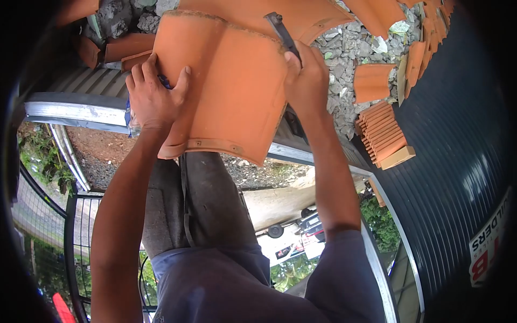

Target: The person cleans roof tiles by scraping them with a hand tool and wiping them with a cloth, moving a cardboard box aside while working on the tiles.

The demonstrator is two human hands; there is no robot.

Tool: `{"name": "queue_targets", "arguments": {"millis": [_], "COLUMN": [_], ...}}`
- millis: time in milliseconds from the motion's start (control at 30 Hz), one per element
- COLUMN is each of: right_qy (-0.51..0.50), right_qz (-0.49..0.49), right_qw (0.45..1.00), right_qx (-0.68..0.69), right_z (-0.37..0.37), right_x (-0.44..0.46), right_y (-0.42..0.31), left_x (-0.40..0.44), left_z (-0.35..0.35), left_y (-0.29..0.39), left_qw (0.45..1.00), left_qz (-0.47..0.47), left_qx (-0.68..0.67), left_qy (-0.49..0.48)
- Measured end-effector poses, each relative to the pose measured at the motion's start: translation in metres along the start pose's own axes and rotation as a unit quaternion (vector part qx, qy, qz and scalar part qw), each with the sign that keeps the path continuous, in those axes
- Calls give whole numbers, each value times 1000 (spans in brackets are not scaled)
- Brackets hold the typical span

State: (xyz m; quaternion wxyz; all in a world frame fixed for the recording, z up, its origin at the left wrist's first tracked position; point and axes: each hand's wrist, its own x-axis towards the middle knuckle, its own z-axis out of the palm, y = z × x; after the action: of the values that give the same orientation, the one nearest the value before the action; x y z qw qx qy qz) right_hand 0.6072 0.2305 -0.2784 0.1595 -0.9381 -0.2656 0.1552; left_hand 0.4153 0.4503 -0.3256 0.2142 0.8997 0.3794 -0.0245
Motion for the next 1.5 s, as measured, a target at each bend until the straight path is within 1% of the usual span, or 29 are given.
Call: {"name": "queue_targets", "arguments": {"millis": [67, 100, 167, 233, 267, 333, 367, 400, 467, 500, 600, 633, 667, 733, 767, 833, 867, 933, 967, 1000, 1033, 1100, 1167, 1233, 1267, 1333, 1400, 1433, 1500], "right_qy": [39, 52, 25, 208, 210, 163, 172, 174, 67, 66, 113, 78, 73, 0, 19, 15, 14, -29, -97, -158, -160, -96, -100, -114, -125, -145, -237, -236, -246], "right_qz": [8, 24, 167, 12, 17, 91, 50, 53, 127, 125, 35, 43, 43, 35, -17, -27, -33, -35, -45, -58, -69, -159, -188, -219, -224, -231, -240, -250, -235], "right_qw": [996, 994, 971, 959, 958, 945, 950, 949, 947, 947, 958, 968, 968, 967, 971, 976, 979, 987, 992, 986, 985, 983, 977, 969, 966, 960, 921, 918, 929], "right_qx": [82, 90, 169, 191, 193, 269, 254, 256, 288, 288, 261, 236, 235, 252, 238, 217, 199, 151, 71, -11, -18, 5, -10, -15, -35, -63, -195, -197, -148], "right_z": [20, 32, 61, 128, 128, 119, 121, 115, 103, 103, 108, 102, 98, 87, 82, 73, 74, 57, 49, 45, 46, 48, 26, 30, 33, 35, 46, 45, 35], "right_x": [-6, 2, 16, 16, 14, 9, 6, 4, -4, 1, 22, 30, 30, 35, 35, 37, 40, 57, 70, 82, 86, 87, 80, 89, 95, 108, 135, 139, 139], "right_y": [-13, -21, -49, -70, -78, -95, -81, -76, -71, -72, -84, -81, -76, -66, -60, -55, -58, -86, -106, -118, -116, -104, -96, -108, -116, -132, -155, -160, -157], "left_x": [-1, 1, 3, -1, 0, 0, 0, 1, 0, 1, 1, 2, 1, 0, 0, 4, 5, -4, -4, 0, 3, 2, 3, 2, 1, 1, 6, 7, 2], "left_z": [1, 1, 2, 3, 4, 4, 5, 5, 3, 2, 2, 1, 0, 1, 0, -1, 0, -2, -3, -3, -4, -8, -10, -11, -11, -14, -14, -16, -15], "left_y": [1, 0, -1, 0, 0, -1, -1, 0, 2, 2, 2, 0, 0, 2, 3, 1, 2, 1, 2, 2, 3, 2, 1, -1, -2, -1, -2, -4, -7], "left_qw": [1000, 1000, 999, 999, 999, 999, 999, 999, 999, 999, 999, 999, 999, 1000, 1000, 1000, 1000, 1000, 1000, 999, 999, 999, 997, 996, 995, 994, 991, 989, 990], "left_qz": [9, 13, 19, 22, 26, 34, 39, 42, 42, 38, 30, 27, 26, 17, 18, 9, 14, 11, 11, 11, 2, -5, -13, -21, -37, -31, -44, -50, -43], "left_qx": [10, 22, 28, 30, 24, 22, 20, 18, 19, 21, 27, 29, 23, 11, 1, -6, -2, -5, -16, -28, -34, -44, -65, -82, -86, -94, -101, -103, -107], "left_qy": [-2, -1, 3, -2, 4, 8, 15, 24, 17, 17, 6, 6, -5, -13, -16, -10, -4, -14, -15, -11, -4, -26, -25, -40, -41, -56, -69, -90, -76]}}
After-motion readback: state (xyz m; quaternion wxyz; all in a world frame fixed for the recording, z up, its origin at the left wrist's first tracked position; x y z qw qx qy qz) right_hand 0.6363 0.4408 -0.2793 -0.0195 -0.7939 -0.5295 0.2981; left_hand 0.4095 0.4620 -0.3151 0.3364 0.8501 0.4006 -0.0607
